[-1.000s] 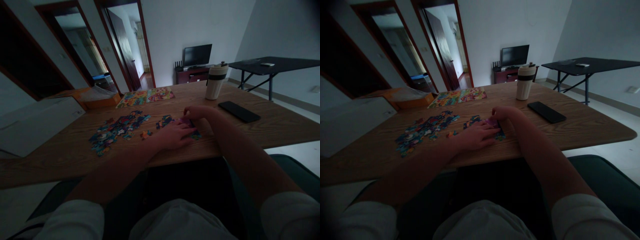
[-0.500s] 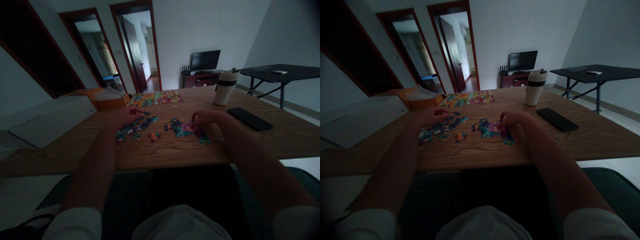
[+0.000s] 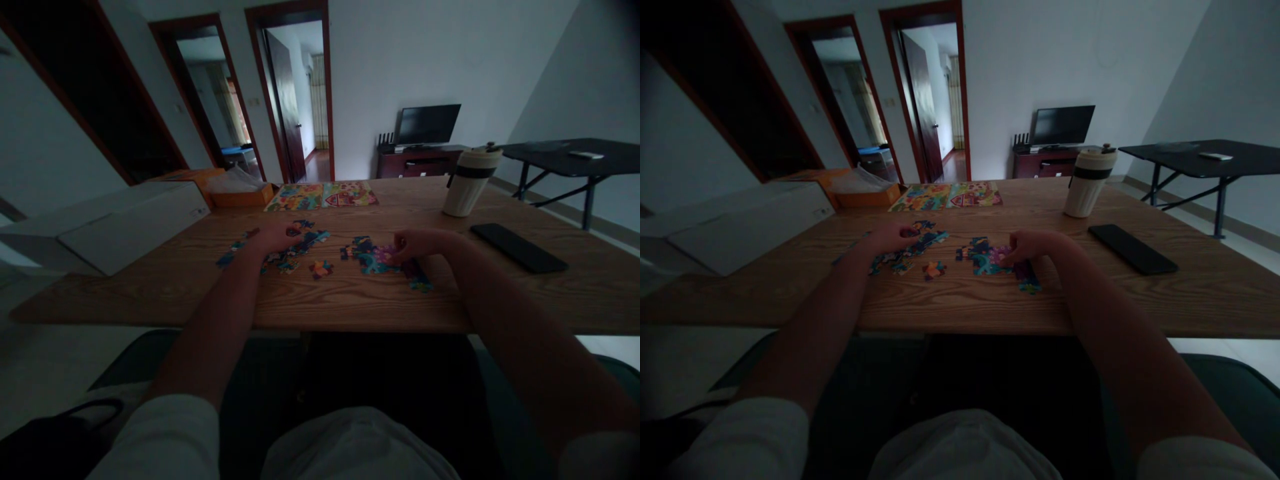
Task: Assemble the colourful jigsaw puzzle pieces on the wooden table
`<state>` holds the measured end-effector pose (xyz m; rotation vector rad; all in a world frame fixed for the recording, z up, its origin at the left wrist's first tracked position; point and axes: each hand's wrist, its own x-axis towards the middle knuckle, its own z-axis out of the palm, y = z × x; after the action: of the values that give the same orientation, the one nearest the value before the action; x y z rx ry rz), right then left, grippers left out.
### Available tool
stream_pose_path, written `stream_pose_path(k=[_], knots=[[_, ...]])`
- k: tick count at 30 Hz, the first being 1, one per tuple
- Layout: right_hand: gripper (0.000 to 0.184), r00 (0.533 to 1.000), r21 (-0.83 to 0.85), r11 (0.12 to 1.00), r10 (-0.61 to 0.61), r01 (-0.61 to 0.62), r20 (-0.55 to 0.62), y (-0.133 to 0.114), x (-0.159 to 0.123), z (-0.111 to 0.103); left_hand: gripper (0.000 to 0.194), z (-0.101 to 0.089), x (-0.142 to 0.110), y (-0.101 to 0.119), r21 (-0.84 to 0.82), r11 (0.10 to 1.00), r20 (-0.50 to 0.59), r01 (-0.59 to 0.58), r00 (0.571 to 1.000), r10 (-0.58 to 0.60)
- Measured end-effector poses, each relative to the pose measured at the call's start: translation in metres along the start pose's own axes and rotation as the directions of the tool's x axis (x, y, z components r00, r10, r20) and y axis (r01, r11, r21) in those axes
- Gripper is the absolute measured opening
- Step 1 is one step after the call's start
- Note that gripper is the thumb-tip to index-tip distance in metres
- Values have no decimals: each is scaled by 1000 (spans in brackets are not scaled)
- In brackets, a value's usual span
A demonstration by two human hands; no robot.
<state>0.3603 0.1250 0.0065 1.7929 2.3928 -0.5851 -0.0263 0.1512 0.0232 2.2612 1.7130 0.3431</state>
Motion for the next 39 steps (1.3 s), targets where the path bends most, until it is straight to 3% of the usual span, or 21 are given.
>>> stream_pose_path(k=[3,10,20,26,32,39], knots=[[55,1000,17,1000,5,-5,-4,2,1,0,36,1,2,-4,66,998,36,-11,999,9],[60,997,26,999,29,-27,-68,9,9,2,48,0,7,-15,60,998,-29,15,999,-14],[57,994,22,999,40,-38,-102,13,13,3,53,36,15,23,260,938,-35,-231,968,248],[54,994,76,997,10,-1,-113,17,16,2,53,46,24,28,365,914,34,-177,984,177],[57,972,128,991,53,-23,-231,27,22,2,50,43,23,24,370,903,-35,-218,968,248],[53,968,132,991,14,20,-249,31,25,3,51,46,23,23,307,924,-36,-229,967,252]])
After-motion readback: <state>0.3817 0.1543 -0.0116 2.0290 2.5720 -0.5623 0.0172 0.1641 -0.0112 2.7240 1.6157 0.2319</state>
